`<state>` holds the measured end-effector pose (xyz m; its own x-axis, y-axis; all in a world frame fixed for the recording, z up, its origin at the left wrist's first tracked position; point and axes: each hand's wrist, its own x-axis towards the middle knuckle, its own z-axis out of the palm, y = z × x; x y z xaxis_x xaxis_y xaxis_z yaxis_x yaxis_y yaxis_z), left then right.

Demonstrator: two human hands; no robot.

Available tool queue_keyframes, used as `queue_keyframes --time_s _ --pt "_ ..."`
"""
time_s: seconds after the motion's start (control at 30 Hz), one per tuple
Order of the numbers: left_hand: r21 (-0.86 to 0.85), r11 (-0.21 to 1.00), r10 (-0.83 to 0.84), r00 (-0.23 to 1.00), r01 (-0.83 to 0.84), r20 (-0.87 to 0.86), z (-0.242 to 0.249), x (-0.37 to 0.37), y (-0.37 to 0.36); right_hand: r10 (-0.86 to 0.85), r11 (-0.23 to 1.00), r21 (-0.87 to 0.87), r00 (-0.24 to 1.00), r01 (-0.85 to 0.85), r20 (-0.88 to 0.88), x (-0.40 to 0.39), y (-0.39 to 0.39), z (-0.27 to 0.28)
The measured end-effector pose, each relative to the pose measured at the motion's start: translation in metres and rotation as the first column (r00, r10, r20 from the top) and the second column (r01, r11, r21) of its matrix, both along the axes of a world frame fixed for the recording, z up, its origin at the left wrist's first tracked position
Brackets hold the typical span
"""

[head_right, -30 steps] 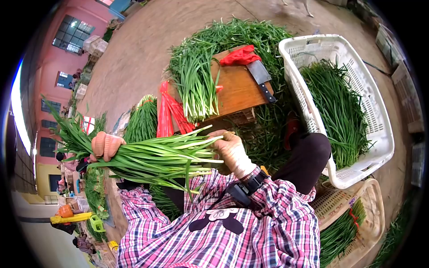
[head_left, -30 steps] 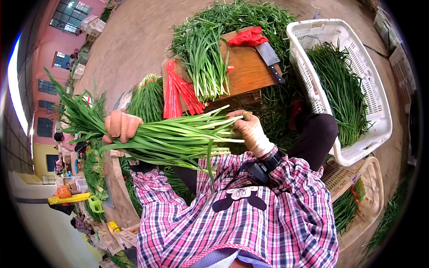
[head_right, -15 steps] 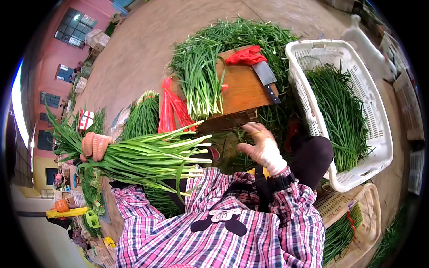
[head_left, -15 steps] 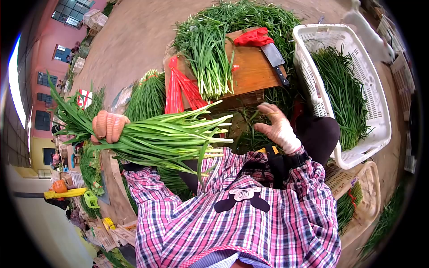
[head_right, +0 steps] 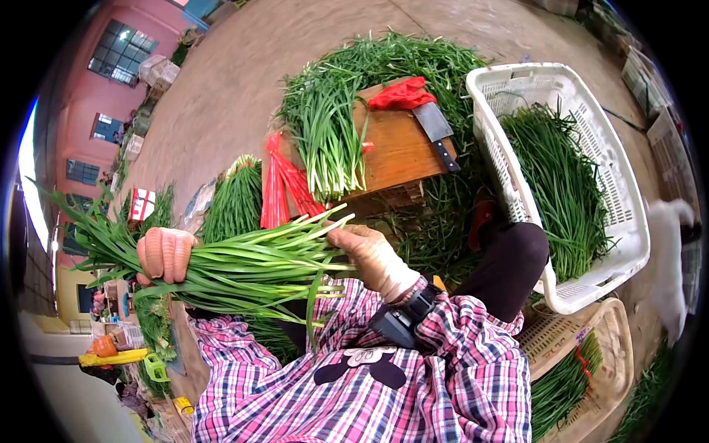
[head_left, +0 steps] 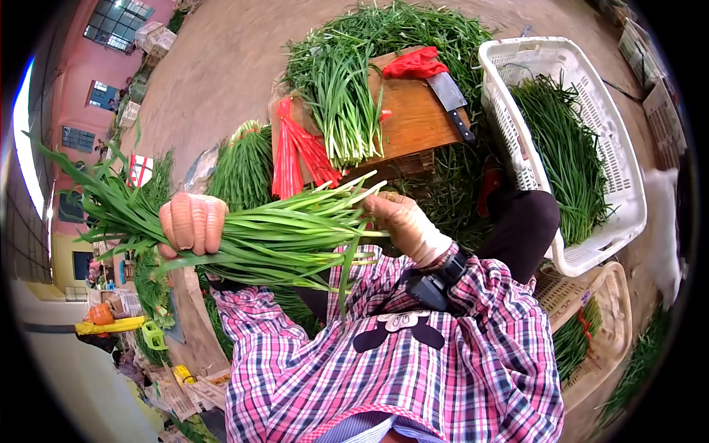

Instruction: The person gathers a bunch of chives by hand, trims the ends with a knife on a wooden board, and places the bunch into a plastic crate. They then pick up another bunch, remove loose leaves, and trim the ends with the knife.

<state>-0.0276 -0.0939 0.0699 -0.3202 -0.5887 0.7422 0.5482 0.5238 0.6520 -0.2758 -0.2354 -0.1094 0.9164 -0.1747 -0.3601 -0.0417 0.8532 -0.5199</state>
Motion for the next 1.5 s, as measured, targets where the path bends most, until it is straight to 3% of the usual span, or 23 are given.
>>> queue_keyframes --time_s 0.13,0.17,0.2,0.23,0.27,0.33,0.37,0.47,0.5,0.6,0.7,0.83,0.93,0.97,1.1,1.2,1.33,1.37,1.43,1.5 --pt "0.05 0.982 0.186 0.969 -0.18 -0.159 -0.008 0.003 0.024 0.038 0.968 -0.251 0.999 -0.028 0.033 -0.02 -0.03 -0.01" --pt "0.077 0.971 0.238 0.954 -0.228 -0.182 -0.009 0.002 0.028 0.015 0.784 -0.621 1.0 -0.011 0.001 -0.021 -0.037 -0.025" --pt "0.103 0.956 0.291 0.935 -0.275 -0.202 -0.01 0.003 0.031 0.021 0.292 -0.952 0.995 0.087 0.098 -0.022 -0.048 -0.029" --pt "0.088 0.963 0.269 0.938 -0.256 -0.217 -0.012 0.005 0.031 0.072 -0.079 -0.99 0.99 -0.115 -0.121 -0.03 -0.061 -0.029" --pt "0.073 0.97 0.242 0.947 -0.231 -0.212 -0.011 0.008 0.031 0.038 -0.439 -0.851 0.94 -0.288 -0.338 -0.037 -0.071 -0.012" --pt "0.04 0.983 0.185 0.962 -0.181 -0.2 -0.009 0.013 0.031 -0.181 -0.641 -0.608 0.862 -0.469 -0.473 -0.045 -0.08 -0.04" --pt "0.065 0.967 0.255 0.939 -0.247 -0.229 -0.009 0.008 0.033 -0.199 -0.638 -0.637 0.892 -0.432 -0.405 -0.051 -0.081 -0.038" --pt "0.114 0.94 0.34 0.902 -0.321 -0.265 -0.011 0.003 0.037 -0.015 -0.244 -0.97 1.0 -0.012 -0.009 -0.048 -0.071 -0.03" --pt "0.127 0.937 0.349 0.893 -0.326 -0.285 -0.013 0.0 0.036 0.039 -0.175 -0.954 0.97 0.244 0.241 -0.046 -0.066 -0.022" --pt "0.146 0.933 0.361 0.874 -0.33 -0.327 -0.018 -0.004 0.032 0.184 -0.073 -0.887 0.881 0.455 0.437 -0.029 -0.051 0.012" --pt "0.158 0.93 0.367 0.851 -0.331 -0.375 -0.022 -0.006 0.029 0.293 -0.169 -0.883 0.877 0.439 0.38 -0.013 -0.042 0.026" --pt "0.1 0.958 0.288 0.89 -0.27 -0.355 -0.018 0.001 0.032 0.372 -0.156 -0.894 0.863 0.421 0.341 -0.006 -0.036 0.02" --pt "0.1 0.948 0.316 0.856 -0.302 -0.409 -0.021 -0.007 0.03 0.336 -0.212 -0.907 0.899 0.364 0.282 -0.005 -0.03 0.019" --pt "0.072 0.966 0.256 0.892 -0.248 -0.373 -0.021 -0.004 0.027 0.32 -0.194 -0.904 0.896 0.38 0.308 -0.005 -0.029 0.023" --pt "0.172 0.916 0.401 0.822 -0.362 -0.405 -0.029 -0.012 0.028 0.386 -0.187 -0.874 0.851 0.449 0.355 -0.002 -0.03 0.014" --pt "0.162 0.915 0.404 0.831 -0.37 -0.382 -0.028 -0.003 0.037 0.373 -0.124 -0.935 0.888 0.333 0.267 -0.021 -0.046 -0.009" --pt "0.194 0.921 0.389 0.799 -0.337 -0.459 -0.025 0.002 0.055 0.33 -0.538 -0.837 0.89 -0.097 -0.315 -0.059 -0.081 -0.035" --pt "0.176 0.925 0.379 0.794 -0.336 -0.475 -0.023 0.0 0.053 0.23 -0.576 -0.804 0.914 -0.149 -0.334 -0.059 -0.082 -0.032" --pt "0.183 0.927 0.376 0.804 -0.328 -0.461 -0.021 -0.007 0.047 0.123 -0.392 -0.92 0.992 0.022 -0.029 -0.053 -0.086 -0.024" --pt "0.168 0.94 0.34 0.83 -0.296 -0.441 -0.021 -0.007 0.043 0.068 -0.212 -0.964 0.987 0.16 0.148 -0.036 -0.079 0.014"
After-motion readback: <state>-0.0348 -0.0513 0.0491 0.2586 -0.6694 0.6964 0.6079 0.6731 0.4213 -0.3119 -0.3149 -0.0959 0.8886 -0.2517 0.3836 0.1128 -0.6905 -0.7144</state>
